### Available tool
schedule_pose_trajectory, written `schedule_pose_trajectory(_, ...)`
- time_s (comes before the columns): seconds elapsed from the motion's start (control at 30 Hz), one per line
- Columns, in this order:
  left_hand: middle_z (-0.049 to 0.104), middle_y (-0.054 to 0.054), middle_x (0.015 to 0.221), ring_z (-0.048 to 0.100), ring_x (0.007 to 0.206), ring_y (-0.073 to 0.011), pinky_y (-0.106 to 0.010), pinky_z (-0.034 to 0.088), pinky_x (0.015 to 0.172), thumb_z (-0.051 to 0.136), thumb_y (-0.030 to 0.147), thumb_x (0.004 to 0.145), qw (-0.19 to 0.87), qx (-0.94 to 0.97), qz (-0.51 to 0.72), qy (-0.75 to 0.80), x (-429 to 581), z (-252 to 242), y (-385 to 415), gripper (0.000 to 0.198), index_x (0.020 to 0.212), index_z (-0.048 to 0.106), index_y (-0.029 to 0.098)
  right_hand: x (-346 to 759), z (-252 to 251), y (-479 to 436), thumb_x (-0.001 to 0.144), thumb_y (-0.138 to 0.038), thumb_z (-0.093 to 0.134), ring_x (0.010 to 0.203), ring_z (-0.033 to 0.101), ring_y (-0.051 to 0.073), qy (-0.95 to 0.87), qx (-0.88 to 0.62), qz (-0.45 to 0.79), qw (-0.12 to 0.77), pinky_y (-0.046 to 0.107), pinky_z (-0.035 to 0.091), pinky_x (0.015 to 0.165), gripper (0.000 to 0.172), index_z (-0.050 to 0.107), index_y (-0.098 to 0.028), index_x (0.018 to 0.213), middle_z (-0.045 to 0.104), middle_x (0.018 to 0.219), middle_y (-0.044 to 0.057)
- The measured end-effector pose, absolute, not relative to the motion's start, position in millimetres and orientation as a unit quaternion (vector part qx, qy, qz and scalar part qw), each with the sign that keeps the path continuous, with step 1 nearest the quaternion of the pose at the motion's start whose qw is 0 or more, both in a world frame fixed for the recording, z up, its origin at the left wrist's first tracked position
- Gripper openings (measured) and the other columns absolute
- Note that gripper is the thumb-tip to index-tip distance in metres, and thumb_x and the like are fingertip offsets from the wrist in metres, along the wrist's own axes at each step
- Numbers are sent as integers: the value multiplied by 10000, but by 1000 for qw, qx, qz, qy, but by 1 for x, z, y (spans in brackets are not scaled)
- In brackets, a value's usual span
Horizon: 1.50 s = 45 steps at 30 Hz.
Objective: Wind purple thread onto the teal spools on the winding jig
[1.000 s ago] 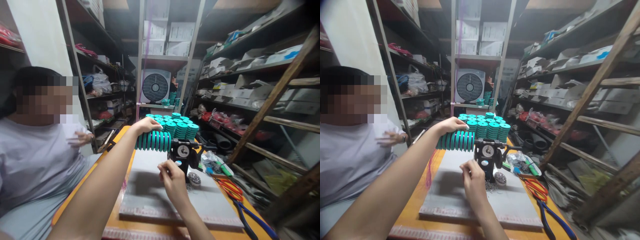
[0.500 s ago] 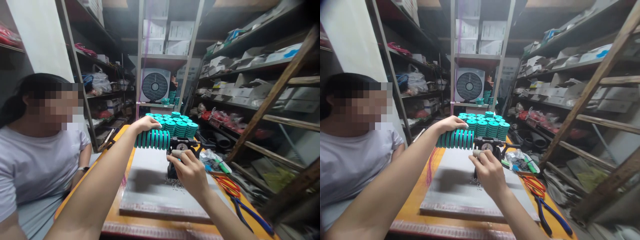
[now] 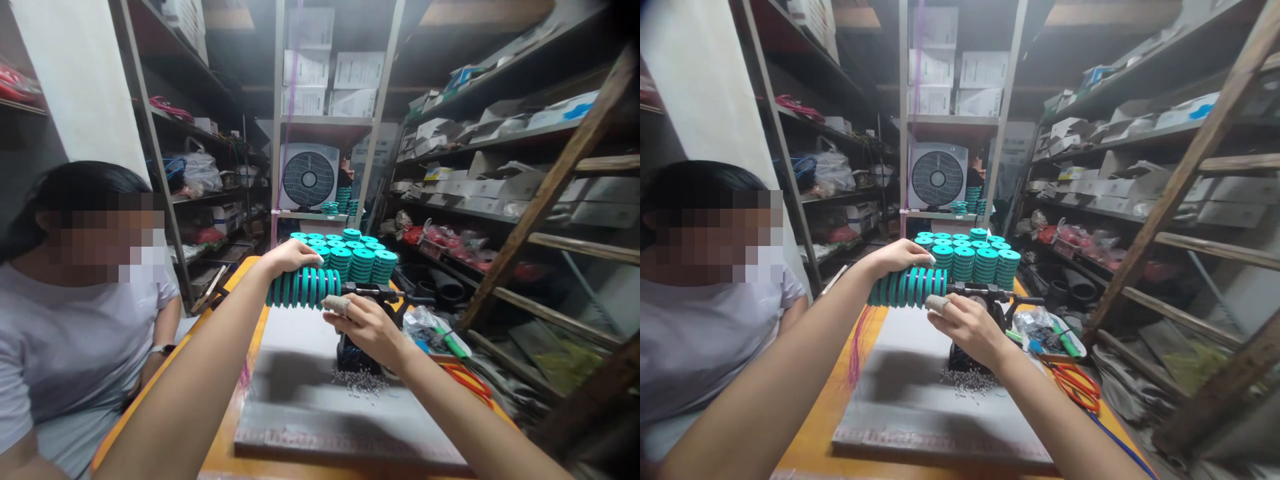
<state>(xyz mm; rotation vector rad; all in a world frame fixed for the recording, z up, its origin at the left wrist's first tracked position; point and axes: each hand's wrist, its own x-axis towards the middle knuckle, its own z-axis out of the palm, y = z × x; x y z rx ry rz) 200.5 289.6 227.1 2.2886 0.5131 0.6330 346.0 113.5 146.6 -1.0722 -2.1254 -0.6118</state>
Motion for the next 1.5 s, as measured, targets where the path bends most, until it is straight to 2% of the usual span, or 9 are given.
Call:
schedule_pose_trajectory(0.1,764,-53,905,634,792,-177,-270,458,754,663,415,738,350,883,244,195,200,227,289,310,889,770,167,343,145,109,928,-212,468,930,660,181,-794,-421,-165,407,350,543,796,234,696,-253,964,717,1049,53)
schedule_pose_trajectory(0.33,754,-18,807,612,708,-152,-260,453,707,650,393,752,349,882,247,198,200,227,288,258,835,771,181,309,119,110,951,-295,444,618,622,130,-642,-510,-22,572,259,511,569,207,628,-201,949,661,709,13)
schedule_pose_trajectory(0.63,759,-34,842,648,759,-176,-267,465,718,619,424,766,320,892,261,186,202,223,289,302,859,764,175,269,94,79,901,-234,535,554,607,108,-739,-486,93,457,218,453,530,158,693,-228,895,693,701,-4)
schedule_pose_trajectory(0.73,763,-46,858,672,785,-184,-271,483,736,587,441,795,325,874,300,200,198,216,282,324,893,749,178,275,120,61,901,-199,528,596,627,122,-807,-430,34,403,238,466,569,207,662,-232,1055,710,745,6)
schedule_pose_trajectory(0.83,764,-34,899,694,816,-177,-262,495,761,533,443,845,309,853,372,197,192,210,268,316,947,733,220,293,148,62,893,-177,522,623,627,132,-737,-465,-75,485,258,492,596,212,638,-243,1057,702,776,12)
schedule_pose_trajectory(1.03,757,-21,972,706,798,-190,-274,502,750,529,459,865,227,854,421,206,187,209,253,304,979,735,266,335,181,117,869,-251,546,1103,595,236,-648,-556,-103,511,417,487,948,358,530,-220,1226,616,1214,105)
schedule_pose_trajectory(1.13,753,-22,984,707,786,-186,-277,519,757,556,444,854,275,842,418,202,191,210,257,291,993,729,256,338,190,145,850,-223,543,1053,622,233,-658,-555,-92,500,423,502,911,389,545,-200,1238,625,1194,122)
schedule_pose_trajectory(1.33,701,-81,1144,689,897,-206,-322,551,809,659,452,772,455,777,414,137,196,212,267,371,1001,721,167,334,201,177,788,-224,615,755,664,218,-666,-562,-62,486,351,499,718,129,742,-228,769,734,795,54)
schedule_pose_trajectory(1.5,737,-105,930,683,883,-220,-338,564,753,694,453,740,523,739,411,110,198,216,266,386,921,719,113,332,201,169,829,-294,592,764,656,208,-634,-547,-45,544,339,473,715,170,747,-227,805,740,826,38)
